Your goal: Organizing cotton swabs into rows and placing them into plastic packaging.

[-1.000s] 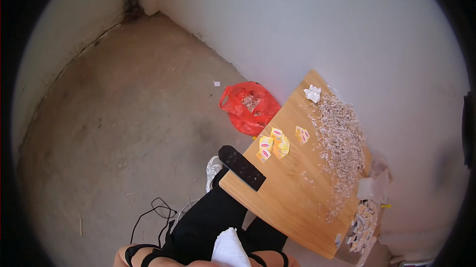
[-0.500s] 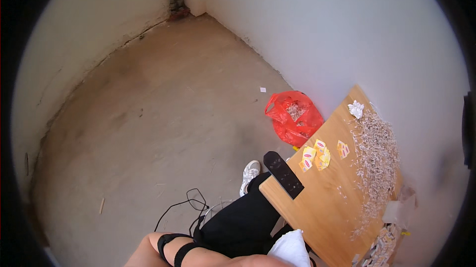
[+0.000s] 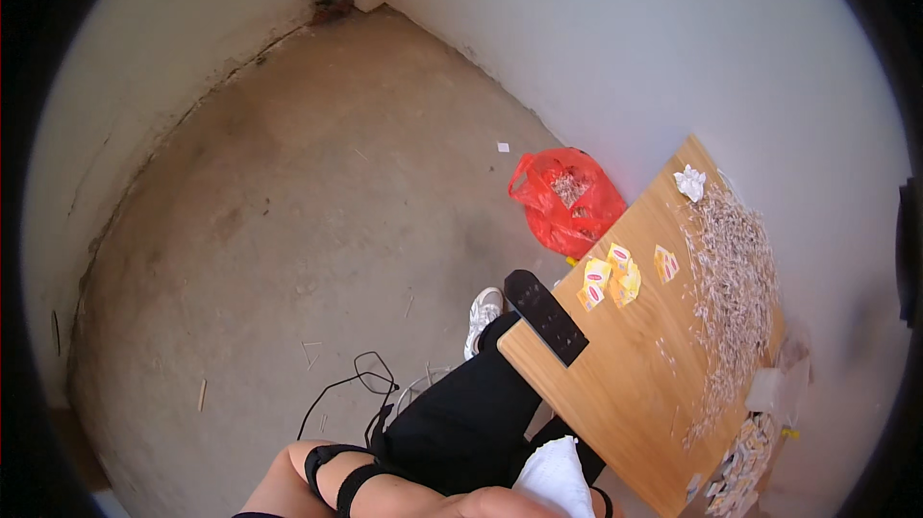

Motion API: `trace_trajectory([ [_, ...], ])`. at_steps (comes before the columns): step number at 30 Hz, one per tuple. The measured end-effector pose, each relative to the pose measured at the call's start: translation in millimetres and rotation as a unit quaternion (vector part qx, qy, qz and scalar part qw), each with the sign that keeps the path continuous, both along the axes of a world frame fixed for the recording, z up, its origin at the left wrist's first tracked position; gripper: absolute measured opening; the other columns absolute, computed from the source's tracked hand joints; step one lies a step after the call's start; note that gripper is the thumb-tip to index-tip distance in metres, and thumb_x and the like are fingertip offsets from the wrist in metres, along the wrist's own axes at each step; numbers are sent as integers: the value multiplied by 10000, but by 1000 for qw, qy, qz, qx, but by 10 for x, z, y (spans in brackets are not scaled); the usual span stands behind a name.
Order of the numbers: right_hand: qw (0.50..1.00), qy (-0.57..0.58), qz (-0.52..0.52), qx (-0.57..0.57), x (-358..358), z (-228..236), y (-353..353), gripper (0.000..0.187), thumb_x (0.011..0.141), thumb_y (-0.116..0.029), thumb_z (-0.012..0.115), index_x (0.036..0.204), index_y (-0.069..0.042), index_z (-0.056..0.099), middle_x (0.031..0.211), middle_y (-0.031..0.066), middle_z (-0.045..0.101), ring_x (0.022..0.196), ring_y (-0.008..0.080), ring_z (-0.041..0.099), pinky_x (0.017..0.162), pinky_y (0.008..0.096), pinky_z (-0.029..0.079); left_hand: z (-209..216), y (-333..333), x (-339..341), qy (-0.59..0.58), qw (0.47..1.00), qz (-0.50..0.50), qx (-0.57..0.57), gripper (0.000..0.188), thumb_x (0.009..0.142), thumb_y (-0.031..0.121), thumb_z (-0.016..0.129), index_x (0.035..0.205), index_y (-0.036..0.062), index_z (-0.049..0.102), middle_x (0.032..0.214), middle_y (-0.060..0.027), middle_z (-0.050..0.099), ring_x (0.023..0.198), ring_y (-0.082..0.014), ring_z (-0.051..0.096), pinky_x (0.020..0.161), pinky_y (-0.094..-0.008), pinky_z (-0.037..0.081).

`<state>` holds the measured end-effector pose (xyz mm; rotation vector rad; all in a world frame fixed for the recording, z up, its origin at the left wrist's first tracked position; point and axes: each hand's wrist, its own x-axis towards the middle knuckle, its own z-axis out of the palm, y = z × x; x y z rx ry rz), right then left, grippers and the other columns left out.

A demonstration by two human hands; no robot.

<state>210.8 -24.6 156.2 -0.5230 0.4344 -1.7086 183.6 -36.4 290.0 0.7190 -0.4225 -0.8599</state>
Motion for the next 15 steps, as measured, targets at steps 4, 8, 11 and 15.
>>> trace_trajectory([
  [4,999,37,-7,5,29,-53,31,396,852,-86,545,1233,-1,481,1081,138,550,1200,390,484,937,575,453,-242,-91,311,-58,979,-119,-156,201,831,49,626,915,232,634,722,168,539,652,-83,528,793,-359,390],
  [8,998,59,-10,8,139,-86,58,392,854,-89,543,1231,0,484,1078,139,551,1199,390,485,938,570,453,-536,-1048,767,-255,672,-276,-638,398,835,41,661,1157,274,647,910,177,625,758,-80,574,845,-373,402],
  [11,999,45,2,2,335,-132,23,389,856,-91,541,1230,0,485,1075,140,552,1199,391,485,939,566,453,-487,-311,354,-123,929,-111,-332,510,800,-19,692,1198,297,640,1027,159,634,816,-92,587,874,-375,401],
  [15,999,52,2,-13,557,-125,-3,386,858,-95,539,1228,1,488,1071,141,553,1198,392,486,941,561,453,-282,-221,570,-128,935,-201,-264,606,763,-60,716,1250,286,617,1151,138,626,876,-104,598,885,-377,406],
])
